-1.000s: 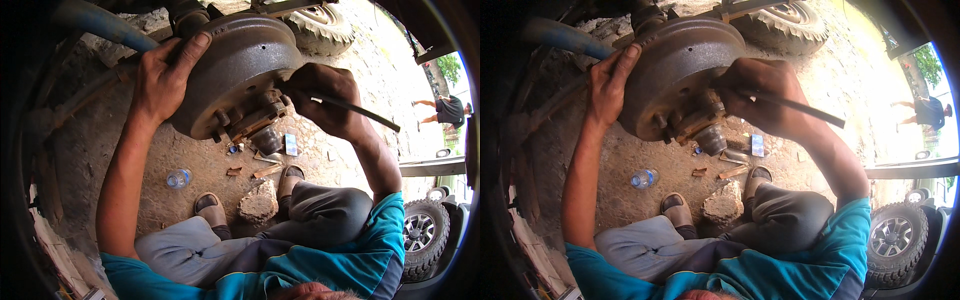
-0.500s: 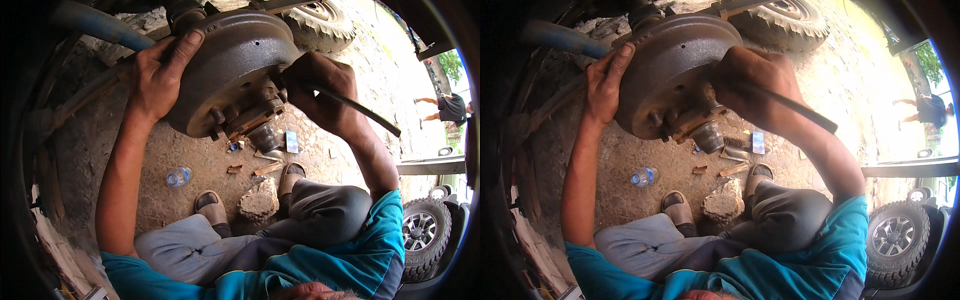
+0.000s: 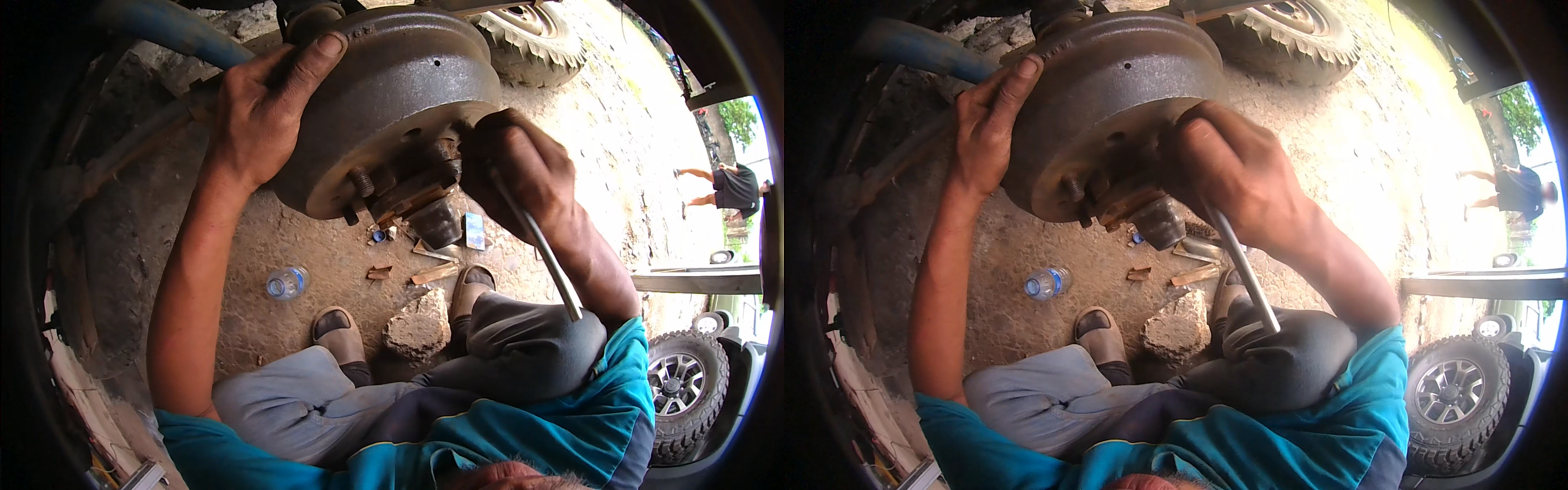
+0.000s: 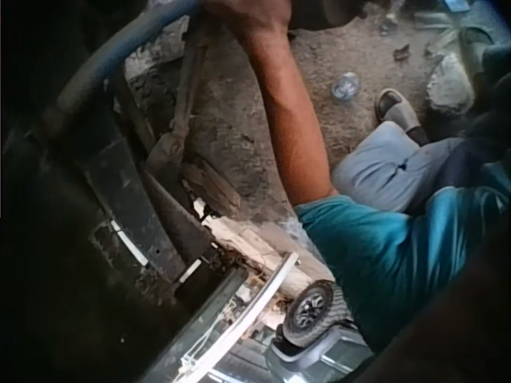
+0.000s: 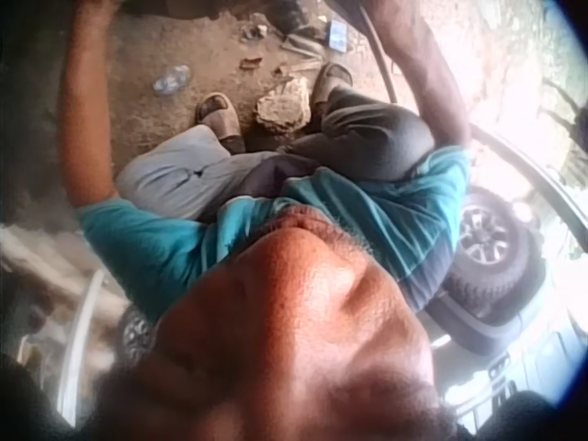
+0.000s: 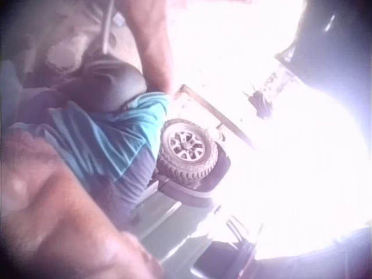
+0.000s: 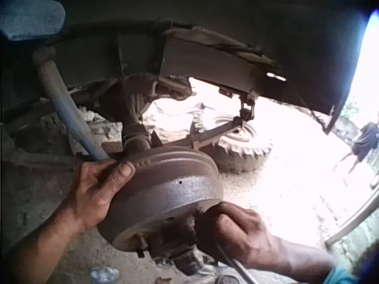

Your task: The person sits on the ground and uses a wire brush to clean the surface of a vehicle wheel hub. They scrub the metal components and the area around the wheel studs, occasionally adjusting their grip on the brush and the hub.

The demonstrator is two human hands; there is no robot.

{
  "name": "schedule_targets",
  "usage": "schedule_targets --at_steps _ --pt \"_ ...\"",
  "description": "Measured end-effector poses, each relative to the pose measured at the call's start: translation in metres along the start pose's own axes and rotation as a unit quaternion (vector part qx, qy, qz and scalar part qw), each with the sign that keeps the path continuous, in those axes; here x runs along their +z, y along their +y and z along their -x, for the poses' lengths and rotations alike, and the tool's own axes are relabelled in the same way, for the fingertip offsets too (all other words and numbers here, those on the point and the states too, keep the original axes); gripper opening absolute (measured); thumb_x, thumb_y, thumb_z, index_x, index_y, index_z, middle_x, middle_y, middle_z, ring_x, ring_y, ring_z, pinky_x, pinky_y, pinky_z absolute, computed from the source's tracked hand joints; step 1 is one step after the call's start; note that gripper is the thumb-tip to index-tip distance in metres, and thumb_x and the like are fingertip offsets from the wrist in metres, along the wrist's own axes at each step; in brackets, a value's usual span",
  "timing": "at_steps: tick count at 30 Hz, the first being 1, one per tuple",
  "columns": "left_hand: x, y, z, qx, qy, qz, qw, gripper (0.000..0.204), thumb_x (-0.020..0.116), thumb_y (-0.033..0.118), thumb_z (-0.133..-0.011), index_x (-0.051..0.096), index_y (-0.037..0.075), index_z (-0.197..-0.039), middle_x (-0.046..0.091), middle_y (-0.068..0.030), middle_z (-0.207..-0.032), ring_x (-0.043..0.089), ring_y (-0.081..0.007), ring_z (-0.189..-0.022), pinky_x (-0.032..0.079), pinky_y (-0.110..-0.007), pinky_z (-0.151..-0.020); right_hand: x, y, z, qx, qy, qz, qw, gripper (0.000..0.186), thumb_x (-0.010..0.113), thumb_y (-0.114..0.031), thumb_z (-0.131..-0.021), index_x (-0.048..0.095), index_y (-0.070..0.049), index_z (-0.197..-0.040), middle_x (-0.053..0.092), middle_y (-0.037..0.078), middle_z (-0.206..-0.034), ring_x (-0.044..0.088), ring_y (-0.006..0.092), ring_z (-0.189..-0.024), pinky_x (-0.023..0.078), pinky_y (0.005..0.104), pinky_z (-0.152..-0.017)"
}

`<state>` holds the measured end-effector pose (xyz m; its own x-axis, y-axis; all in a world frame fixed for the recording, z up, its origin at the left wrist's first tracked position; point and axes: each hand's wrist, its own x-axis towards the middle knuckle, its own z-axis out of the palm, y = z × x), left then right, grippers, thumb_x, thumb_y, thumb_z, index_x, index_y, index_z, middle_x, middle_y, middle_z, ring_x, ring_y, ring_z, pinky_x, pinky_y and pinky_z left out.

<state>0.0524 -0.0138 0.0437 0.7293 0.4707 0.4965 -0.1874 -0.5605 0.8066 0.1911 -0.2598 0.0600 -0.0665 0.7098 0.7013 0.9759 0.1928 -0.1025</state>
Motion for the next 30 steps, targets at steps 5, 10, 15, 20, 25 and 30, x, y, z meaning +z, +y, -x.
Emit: schedule_targets --at_steps 5,10,15,20,25,30 --pt "0.0 0.002 0.001 -0.019 -0.001 -0.016 1.0 0.057 0.064 0.059 -0.098 0.077 0.003 -0.097 0.06 -0.0018 -0.065 0.055 -0.0106 -0.064 0.046 -0.031 -0.063 0.006 0.003 0.007 -0.04 -0.022 0.025 0.999 0.023 0.077 0.001 -0.078 0.063 0.004 -0.096 0.059 0.012 -0.083 0.067 0.027 -0.072 0.058 0.0394 -0.055" --pt "0.002 0.003 0.0 -0.008 0.008 0.003 1.0 0.058 0.064 0.061 -0.098 0.077 0.004 -0.093 0.051 0.0006 -0.059 0.051 -0.01 -0.06 0.044 -0.031 -0.061 0.004 -0.002 0.009 -0.019 -0.028 0.098 0.995 0.027 0.076 0.0 -0.075 0.063 0.005 -0.098 0.061 0.015 -0.086 0.067 0.0291 -0.074 0.057 0.0393 -0.055" --pt "-0.004 -0.004 0.001 -0.017 -0.002 -0.029 0.999 0.061 0.063 0.063 -0.097 0.075 0.004 -0.088 0.045 0.0021 -0.056 0.049 -0.0093 -0.057 0.042 -0.03 -0.059 0.003 0.0 0.012 -0.047 -0.034 0.118 0.991 0.026 0.075 -0.002 -0.075 0.063 0.005 -0.098 0.061 0.017 -0.092 0.067 0.0297 -0.079 0.058 0.0387 -0.059" --pt "0.001 0.001 0.002 -0.015 0.008 -0.012 1.0 0.063 0.063 0.065 -0.096 0.073 0.004 -0.084 0.044 0.0025 -0.055 0.048 -0.0091 -0.055 0.042 -0.031 -0.058 0.006 -0.005 0.013 -0.057 -0.034 0.112 0.991 0.022 0.07 -0.002 -0.077 0.062 0.005 -0.097 0.061 0.018 -0.093 0.068 0.0301 -0.08 0.06 0.0385 -0.059" --pt "0.0 -0.003 0.0 -0.017 -0.009 -0.013 1.0 0.064 0.062 0.066 -0.096 0.073 0.003 -0.087 0.043 0.0024 -0.054 0.048 -0.0094 -0.054 0.042 -0.031 -0.057 0.006 -0.012 0.012 -0.032 -0.076 0.105 0.991 0.028 0.072 0.002 -0.074 0.062 0.005 -0.099 0.062 0.018 -0.094 0.067 0.029 -0.077 0.057 0.0373 -0.056" --pt "0.0 0.0 0.002 -0.011 0.0 -0.014 1.0 0.065 0.062 0.066 -0.096 0.074 0.003 -0.09 0.043 0.0021 -0.053 0.049 -0.009 -0.053 0.042 -0.031 -0.057 0.011 -0.005 0.017 -0.048 -0.029 0.139 0.989 0.026 0.072 0.002 -0.078 0.063 0.007 -0.101 0.06 0.016 -0.09 0.064 0.028 -0.074 0.055 0.0387 -0.055"
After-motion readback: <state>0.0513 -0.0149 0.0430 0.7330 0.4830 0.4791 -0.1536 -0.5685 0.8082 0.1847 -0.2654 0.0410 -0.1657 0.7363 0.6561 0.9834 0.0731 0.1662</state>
